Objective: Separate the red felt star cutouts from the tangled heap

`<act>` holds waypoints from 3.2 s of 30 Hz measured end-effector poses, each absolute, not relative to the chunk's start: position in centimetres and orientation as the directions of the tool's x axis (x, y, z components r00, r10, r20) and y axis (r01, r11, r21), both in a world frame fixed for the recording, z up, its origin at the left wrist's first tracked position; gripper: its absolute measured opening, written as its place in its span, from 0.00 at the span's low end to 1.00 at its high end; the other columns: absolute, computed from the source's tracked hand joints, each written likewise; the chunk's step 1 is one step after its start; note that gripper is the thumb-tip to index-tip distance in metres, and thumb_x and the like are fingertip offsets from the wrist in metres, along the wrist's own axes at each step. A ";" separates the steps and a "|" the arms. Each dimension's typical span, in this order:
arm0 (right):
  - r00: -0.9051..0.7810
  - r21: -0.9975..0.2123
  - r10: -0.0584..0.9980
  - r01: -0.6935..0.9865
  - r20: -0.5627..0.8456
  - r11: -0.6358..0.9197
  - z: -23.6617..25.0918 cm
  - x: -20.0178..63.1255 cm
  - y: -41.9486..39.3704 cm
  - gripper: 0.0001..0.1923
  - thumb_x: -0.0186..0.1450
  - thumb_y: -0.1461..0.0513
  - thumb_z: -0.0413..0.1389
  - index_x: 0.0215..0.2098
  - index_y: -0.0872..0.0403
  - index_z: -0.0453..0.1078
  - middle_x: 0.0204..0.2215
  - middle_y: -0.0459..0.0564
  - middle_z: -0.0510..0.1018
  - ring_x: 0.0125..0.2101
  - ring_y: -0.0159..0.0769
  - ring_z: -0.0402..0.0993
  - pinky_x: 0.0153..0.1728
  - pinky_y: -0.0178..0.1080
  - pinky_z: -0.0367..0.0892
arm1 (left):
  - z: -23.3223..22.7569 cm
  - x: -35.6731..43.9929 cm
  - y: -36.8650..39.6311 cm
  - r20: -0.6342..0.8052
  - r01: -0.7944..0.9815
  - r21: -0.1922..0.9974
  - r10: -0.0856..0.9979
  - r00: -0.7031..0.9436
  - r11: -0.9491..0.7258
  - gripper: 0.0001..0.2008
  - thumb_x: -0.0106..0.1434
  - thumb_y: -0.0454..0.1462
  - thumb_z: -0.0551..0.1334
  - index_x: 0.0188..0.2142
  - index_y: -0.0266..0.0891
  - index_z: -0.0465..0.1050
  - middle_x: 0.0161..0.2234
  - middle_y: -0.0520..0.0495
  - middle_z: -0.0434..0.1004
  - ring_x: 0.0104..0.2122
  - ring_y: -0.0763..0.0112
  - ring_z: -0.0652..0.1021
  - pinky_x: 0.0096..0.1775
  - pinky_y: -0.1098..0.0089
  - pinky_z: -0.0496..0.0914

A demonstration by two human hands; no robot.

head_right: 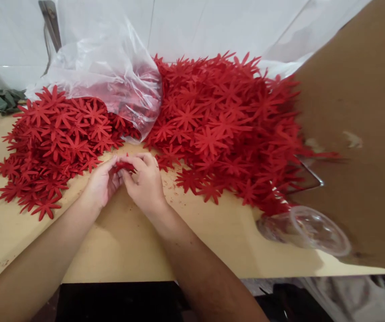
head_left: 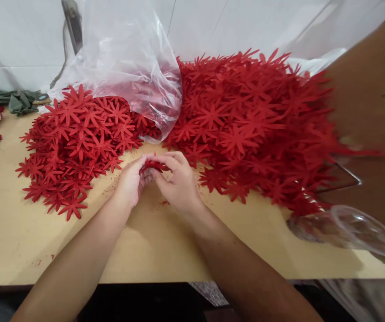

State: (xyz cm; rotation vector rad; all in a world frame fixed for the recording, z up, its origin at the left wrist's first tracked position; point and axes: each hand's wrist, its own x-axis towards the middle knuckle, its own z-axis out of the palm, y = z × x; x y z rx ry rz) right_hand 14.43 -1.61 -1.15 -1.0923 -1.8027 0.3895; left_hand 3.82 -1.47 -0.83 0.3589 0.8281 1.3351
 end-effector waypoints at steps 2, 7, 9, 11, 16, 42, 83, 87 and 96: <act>-0.092 -0.693 0.809 0.465 0.581 0.551 -1.2 14.5 -1.4 0.07 0.58 0.65 0.52 0.34 0.54 0.72 0.32 0.51 0.71 0.37 0.36 0.69 0.41 0.43 0.67 | -0.9 3.8 -1.5 -0.307 -0.675 0.697 0.952 0.023 0.241 0.08 0.59 0.37 0.56 0.31 0.35 0.72 0.28 0.51 0.75 0.27 0.78 0.73 0.33 0.74 0.67; 0.042 -0.911 0.921 0.170 0.388 0.376 -0.7 14.9 -1.0 0.05 0.57 0.64 0.54 0.32 0.55 0.70 0.29 0.48 0.75 0.29 0.31 0.71 0.33 0.38 0.69 | -0.6 3.5 -1.8 -0.239 -0.555 0.800 0.970 0.051 0.227 0.08 0.55 0.38 0.61 0.33 0.37 0.73 0.29 0.51 0.75 0.29 0.77 0.74 0.35 0.73 0.67; 0.057 -0.950 0.949 0.048 0.310 0.307 -0.6 14.9 -0.9 0.04 0.55 0.64 0.55 0.31 0.55 0.69 0.27 0.47 0.75 0.27 0.29 0.71 0.31 0.37 0.68 | -0.3 3.6 -1.8 -0.217 -0.496 0.842 0.975 0.051 0.213 0.08 0.53 0.35 0.63 0.34 0.37 0.73 0.30 0.51 0.75 0.29 0.78 0.74 0.36 0.74 0.66; 0.083 -0.960 0.957 -0.004 0.278 0.279 -0.5 15.0 -0.7 0.03 0.54 0.64 0.56 0.28 0.56 0.69 0.24 0.45 0.74 0.24 0.28 0.69 0.29 0.35 0.67 | -0.2 3.7 -1.9 -0.181 -0.439 0.880 0.983 0.039 0.179 0.08 0.50 0.33 0.64 0.33 0.37 0.73 0.31 0.51 0.75 0.30 0.79 0.73 0.37 0.74 0.66; 0.115 -0.965 0.958 0.023 0.263 0.263 -0.3 15.1 -0.6 0.03 0.54 0.63 0.57 0.24 0.56 0.67 0.18 0.42 0.70 0.19 0.24 0.63 0.21 0.32 0.62 | -0.4 3.9 -1.7 -0.080 -0.327 0.942 0.997 0.010 0.079 0.05 0.48 0.34 0.64 0.26 0.36 0.71 0.26 0.53 0.73 0.28 0.80 0.71 0.35 0.75 0.66; 0.158 -0.872 0.878 0.287 0.452 0.397 0.0 15.5 -1.3 0.10 0.58 0.56 0.54 0.27 0.54 0.64 0.24 0.46 0.67 0.25 0.29 0.63 0.27 0.36 0.63 | -0.4 3.5 -1.8 0.151 -0.020 0.988 0.974 -0.169 -0.156 0.03 0.53 0.33 0.59 0.24 0.37 0.65 0.21 0.55 0.65 0.22 0.81 0.65 0.27 0.76 0.61; -0.128 -0.957 0.963 0.138 0.239 0.256 -2.1 14.3 -0.2 0.14 0.56 0.52 0.54 0.26 0.54 0.61 0.21 0.42 0.67 0.23 0.27 0.64 0.25 0.32 0.63 | -1.7 3.8 -1.4 -0.049 -0.251 0.968 0.993 -0.104 0.022 0.07 0.48 0.36 0.61 0.26 0.36 0.65 0.22 0.57 0.67 0.24 0.81 0.67 0.31 0.76 0.63; -0.164 -0.910 0.953 0.291 0.255 0.293 -1.1 15.9 0.3 0.11 0.59 0.55 0.50 0.24 0.54 0.60 0.18 0.41 0.65 0.20 0.26 0.61 0.23 0.32 0.60 | -1.9 3.6 -1.2 -0.036 -0.191 0.981 0.987 -0.159 0.005 0.10 0.49 0.36 0.61 0.33 0.36 0.67 0.27 0.54 0.69 0.26 0.80 0.69 0.31 0.76 0.63; 0.093 -0.585 0.785 0.721 0.612 0.372 11.9 25.5 9.1 0.08 0.58 0.59 0.53 0.30 0.56 0.70 0.23 0.47 0.72 0.23 0.28 0.66 0.28 0.38 0.61 | -4.0 4.2 -1.1 0.072 0.084 0.994 0.997 0.009 -0.072 0.05 0.53 0.34 0.57 0.30 0.37 0.69 0.26 0.53 0.70 0.27 0.76 0.69 0.33 0.73 0.64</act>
